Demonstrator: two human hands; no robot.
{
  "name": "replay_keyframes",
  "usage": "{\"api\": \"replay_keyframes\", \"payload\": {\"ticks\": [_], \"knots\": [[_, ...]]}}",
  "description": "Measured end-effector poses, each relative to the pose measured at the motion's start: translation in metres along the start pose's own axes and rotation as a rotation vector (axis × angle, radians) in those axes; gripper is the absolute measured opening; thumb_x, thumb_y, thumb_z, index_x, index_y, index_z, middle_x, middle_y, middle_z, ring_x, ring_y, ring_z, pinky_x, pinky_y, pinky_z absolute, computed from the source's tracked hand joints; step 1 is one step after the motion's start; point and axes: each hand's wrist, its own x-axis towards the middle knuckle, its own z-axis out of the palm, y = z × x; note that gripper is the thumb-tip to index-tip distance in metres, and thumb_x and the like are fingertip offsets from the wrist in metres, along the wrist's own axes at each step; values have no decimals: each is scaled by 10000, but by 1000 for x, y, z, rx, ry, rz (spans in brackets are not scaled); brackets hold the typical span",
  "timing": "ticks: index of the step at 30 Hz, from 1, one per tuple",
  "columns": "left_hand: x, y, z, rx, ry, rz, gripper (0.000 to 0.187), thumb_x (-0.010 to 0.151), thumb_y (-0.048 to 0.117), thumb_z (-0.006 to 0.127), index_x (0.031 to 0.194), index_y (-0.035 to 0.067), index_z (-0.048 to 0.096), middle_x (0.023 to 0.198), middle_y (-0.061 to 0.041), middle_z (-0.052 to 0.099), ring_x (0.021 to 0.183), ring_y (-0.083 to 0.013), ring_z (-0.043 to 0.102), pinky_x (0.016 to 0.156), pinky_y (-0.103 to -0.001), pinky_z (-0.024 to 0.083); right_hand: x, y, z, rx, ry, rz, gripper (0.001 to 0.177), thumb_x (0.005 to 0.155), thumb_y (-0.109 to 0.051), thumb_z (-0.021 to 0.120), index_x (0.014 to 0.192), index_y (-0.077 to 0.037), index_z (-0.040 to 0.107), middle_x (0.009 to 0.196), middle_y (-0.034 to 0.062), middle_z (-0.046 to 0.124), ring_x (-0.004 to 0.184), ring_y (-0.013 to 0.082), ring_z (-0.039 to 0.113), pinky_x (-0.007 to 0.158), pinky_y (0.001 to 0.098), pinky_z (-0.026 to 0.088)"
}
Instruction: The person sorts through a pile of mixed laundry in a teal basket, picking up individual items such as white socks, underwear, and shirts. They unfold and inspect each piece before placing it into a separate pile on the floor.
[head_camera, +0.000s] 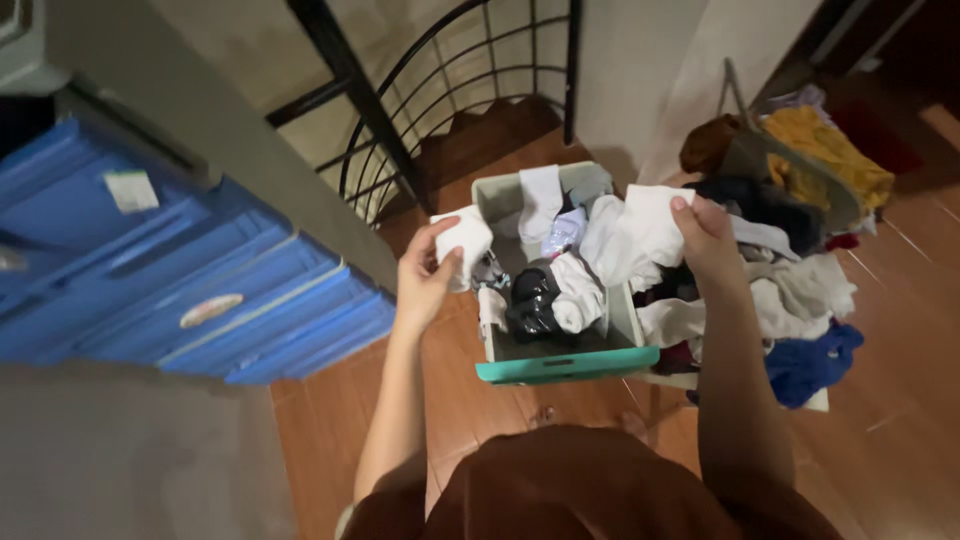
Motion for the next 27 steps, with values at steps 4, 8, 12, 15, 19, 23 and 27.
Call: {"api": "replay_keyframes", "payload": {"ticks": [4,8,12,15,19,23,27], "knots": [[-14,-6,21,-71,7,-96,429,984,-30,663,1399,66,612,1184,-47,698,1026,-104,631,853,-235,507,34,19,4,177,-186,119,252,1079,-180,588,1226,8,670,1099,-8,698,985,72,616,893,240,491],[-28,5,45,-84,95,-99,462,968,-29,650,1408,75,554,1197,-55,700,1061,-114,649,878,-249,522,71,30,13,180,-297,211,249,1054,-162,589,1243,-17,665,1140,-14,706,1029,74,635,924,244,493],[-35,11,65,-101,195,-74,482,950,-46,643,1399,83,524,1258,-57,668,1094,-113,639,881,-253,519,103,35,26,182,-460,188,239,1066,-160,612,1238,-4,670,1115,3,705,1000,90,634,913,252,504],[-46,8,73,-94,288,-94,460,940,-54,634,1372,85,560,1257,-56,674,1103,-111,651,900,-250,529,115,29,42,169,-561,249,236,1058,-152,621,1238,-9,675,1110,4,700,988,93,637,888,255,511],[-60,6,78,64,381,-104,367,978,-82,626,1315,27,722,1186,-76,593,913,-146,497,766,-272,397,135,13,64,178,-662,383,269,1027,-178,606,1234,-26,687,1116,14,722,971,110,671,859,267,536],[-52,6,85,89,420,-76,289,952,54,668,1239,52,705,1167,-30,615,986,-108,618,828,-237,512,145,14,82,292,-811,475,279,1016,-183,622,1230,-13,675,1118,43,728,985,140,694,858,298,553],[-23,-16,107,365,372,82,372,872,161,852,1167,-8,702,1115,-76,651,1005,-119,629,833,-256,507,134,26,108,263,-952,283,267,1070,-144,636,1278,20,669,1181,45,711,1047,115,670,933,274,538]]}}
